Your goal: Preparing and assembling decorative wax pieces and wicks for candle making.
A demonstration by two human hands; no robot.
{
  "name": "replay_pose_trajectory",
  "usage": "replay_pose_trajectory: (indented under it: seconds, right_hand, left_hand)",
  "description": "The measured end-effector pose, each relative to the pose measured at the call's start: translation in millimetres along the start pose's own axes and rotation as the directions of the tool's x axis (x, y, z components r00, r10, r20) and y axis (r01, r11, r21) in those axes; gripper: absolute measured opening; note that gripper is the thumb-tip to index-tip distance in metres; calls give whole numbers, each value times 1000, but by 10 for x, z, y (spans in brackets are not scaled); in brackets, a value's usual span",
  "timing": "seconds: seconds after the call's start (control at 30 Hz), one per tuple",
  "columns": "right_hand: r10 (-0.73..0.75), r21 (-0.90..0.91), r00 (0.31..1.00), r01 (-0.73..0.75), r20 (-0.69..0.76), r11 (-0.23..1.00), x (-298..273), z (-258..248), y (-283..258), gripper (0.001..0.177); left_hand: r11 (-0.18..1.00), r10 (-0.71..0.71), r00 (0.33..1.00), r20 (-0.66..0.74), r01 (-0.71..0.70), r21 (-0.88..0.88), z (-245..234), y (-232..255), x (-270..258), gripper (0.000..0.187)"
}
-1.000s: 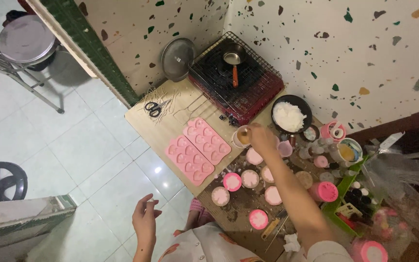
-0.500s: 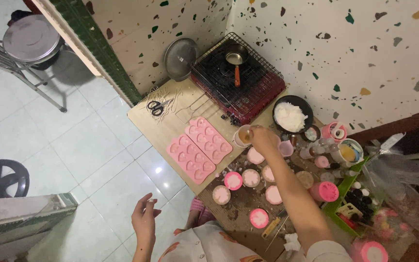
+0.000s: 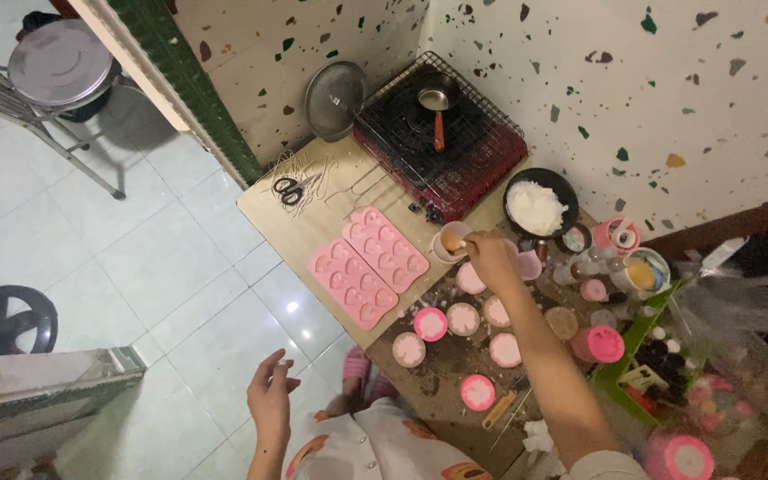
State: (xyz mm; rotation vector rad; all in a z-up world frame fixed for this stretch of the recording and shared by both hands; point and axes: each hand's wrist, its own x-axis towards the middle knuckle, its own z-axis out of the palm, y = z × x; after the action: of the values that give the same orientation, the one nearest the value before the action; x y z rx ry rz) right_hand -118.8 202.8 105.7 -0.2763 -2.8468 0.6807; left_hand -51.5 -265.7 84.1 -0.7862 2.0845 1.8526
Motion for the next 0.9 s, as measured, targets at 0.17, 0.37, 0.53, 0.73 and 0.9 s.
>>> replay_pose_trajectory:
  seconds: [0.17, 0.37, 0.53, 0.73, 0.9]
  right_hand:
    - [265, 48, 964, -264, -31, 963, -216, 99, 116, 21]
    - [409, 653, 893, -196, -190, 731, -669, 394, 1138, 38]
    - [815, 378, 452, -728, -364, 572, -1653, -391, 862, 18]
    - [773, 407, 73, -816, -631, 409, -3226, -66, 397, 17]
    - [885, -36, 280, -957, -372, 288, -4187, 1232, 249, 20]
  left_hand:
    - [998, 7, 997, 71, -11, 61, 145, -278, 367, 37]
    - [985, 85, 955, 286, -124, 123, 492, -132, 957, 36]
    - [955, 138, 891, 433, -235, 179, 605, 181, 1596, 37]
    - [917, 148, 839, 523, -314, 244, 708, 535, 2467, 37]
    - [932, 128, 827, 547, -289, 218, 976, 738, 2733, 36]
